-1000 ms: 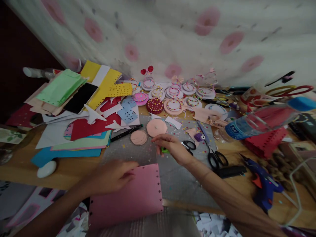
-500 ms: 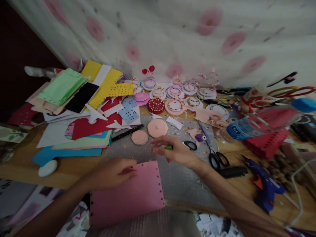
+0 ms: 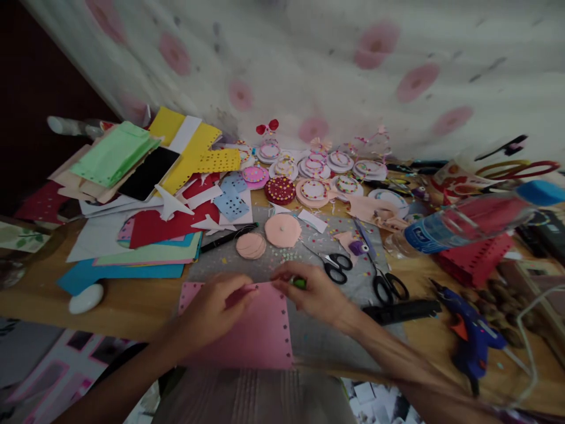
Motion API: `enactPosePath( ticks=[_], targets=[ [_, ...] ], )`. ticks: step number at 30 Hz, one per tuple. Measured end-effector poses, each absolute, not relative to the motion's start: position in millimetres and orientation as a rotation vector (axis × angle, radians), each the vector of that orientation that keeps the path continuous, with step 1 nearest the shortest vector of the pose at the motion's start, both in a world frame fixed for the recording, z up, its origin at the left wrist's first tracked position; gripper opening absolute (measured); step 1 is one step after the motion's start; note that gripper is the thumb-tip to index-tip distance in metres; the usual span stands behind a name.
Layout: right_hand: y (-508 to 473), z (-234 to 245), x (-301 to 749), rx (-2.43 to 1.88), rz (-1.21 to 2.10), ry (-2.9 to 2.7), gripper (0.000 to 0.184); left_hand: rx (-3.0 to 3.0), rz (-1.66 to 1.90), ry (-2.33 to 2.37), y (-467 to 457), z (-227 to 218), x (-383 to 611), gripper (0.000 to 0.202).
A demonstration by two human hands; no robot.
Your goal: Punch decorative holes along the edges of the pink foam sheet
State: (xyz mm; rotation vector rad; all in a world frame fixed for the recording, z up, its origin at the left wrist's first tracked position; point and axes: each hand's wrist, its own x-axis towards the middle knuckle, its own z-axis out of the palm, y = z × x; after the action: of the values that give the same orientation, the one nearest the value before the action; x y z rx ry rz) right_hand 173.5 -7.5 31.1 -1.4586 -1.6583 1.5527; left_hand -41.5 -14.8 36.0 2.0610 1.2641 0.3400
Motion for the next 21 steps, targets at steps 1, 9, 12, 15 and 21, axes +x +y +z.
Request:
enactPosePath(
  ticks=[1,9,12,15,21],
  targets=[
    [-6.6,32.9,175.7,-1.445,1.556,-1.604,0.024,2.043,0.358,1.274,-14.9,34.4,-41.1,0.019],
    [-2.1,56.3,191.6,-1.29,1.702,-1.585,0.029,2.078,0.368,1.325,-20.6,37.4,-34.3,0.017],
    [-3.2,64.2,188.9,-1.338,1.563,-1.75,0.032,2.12,0.394,1.346,-26.6,44.8,-28.8,0.02],
    [-5.4,72.3,183.5,-1.372,1.332,-1.999,0.033,2.156,0.446,1.357,-32.7,51.0,-25.0,0.025],
    [-3.8,76.6,175.1,-1.247,1.093,-2.265,0.031,2.147,0.462,1.302,-35.7,55.6,-22.1,0.024]
  ],
)
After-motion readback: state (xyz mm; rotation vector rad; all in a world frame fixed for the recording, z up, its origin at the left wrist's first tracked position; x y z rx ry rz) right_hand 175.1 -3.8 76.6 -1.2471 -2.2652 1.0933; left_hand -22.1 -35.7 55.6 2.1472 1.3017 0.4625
